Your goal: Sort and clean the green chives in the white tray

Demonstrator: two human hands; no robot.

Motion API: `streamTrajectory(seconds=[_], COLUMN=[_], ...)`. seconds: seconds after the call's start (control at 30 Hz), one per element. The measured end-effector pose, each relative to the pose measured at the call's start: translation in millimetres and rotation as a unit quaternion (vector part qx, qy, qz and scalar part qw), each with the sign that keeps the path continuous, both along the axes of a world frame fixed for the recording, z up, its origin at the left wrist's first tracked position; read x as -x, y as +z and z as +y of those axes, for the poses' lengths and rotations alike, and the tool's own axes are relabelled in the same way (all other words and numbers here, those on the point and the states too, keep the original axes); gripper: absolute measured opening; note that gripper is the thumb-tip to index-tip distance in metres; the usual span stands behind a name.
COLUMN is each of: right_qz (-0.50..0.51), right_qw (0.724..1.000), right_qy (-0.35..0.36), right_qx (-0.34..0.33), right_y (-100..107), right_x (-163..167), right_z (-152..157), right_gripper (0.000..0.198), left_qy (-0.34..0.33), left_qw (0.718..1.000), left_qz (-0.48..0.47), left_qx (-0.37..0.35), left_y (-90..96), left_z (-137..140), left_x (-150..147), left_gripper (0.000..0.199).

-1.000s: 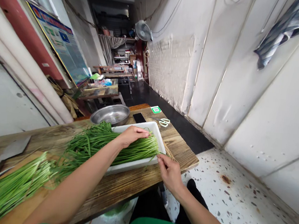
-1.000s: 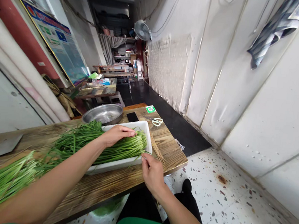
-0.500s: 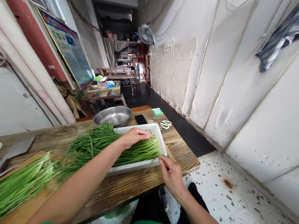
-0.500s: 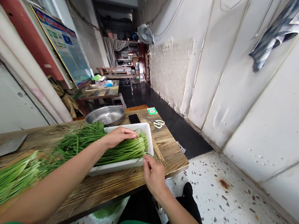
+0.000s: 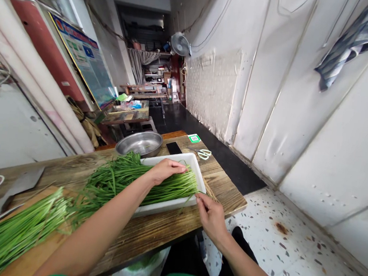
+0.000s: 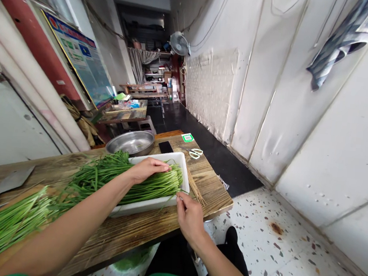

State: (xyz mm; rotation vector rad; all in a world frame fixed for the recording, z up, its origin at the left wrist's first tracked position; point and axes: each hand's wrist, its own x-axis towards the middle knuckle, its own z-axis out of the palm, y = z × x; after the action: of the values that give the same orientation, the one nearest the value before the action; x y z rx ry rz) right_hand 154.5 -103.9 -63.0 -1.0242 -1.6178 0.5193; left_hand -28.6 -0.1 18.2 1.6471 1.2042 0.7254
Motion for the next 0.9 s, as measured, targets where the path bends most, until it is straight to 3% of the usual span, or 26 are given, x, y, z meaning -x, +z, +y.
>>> streamTrajectory(seconds=[0.9], right_qz=[0.005], right_qw=[1.0], right_qy=[0.007], right_qx=[0.004], right_y=[0.6], right_x=[1.0], right_z=[-0.7], right_gripper=[0.025], left_qy=[0.011], left_qw=[1.0], left_qz=[-0.004], left_qx=[-0.006], left_y=[0.0], left_z=[-2.2], left_x=[0.1], left_gripper=[0.034])
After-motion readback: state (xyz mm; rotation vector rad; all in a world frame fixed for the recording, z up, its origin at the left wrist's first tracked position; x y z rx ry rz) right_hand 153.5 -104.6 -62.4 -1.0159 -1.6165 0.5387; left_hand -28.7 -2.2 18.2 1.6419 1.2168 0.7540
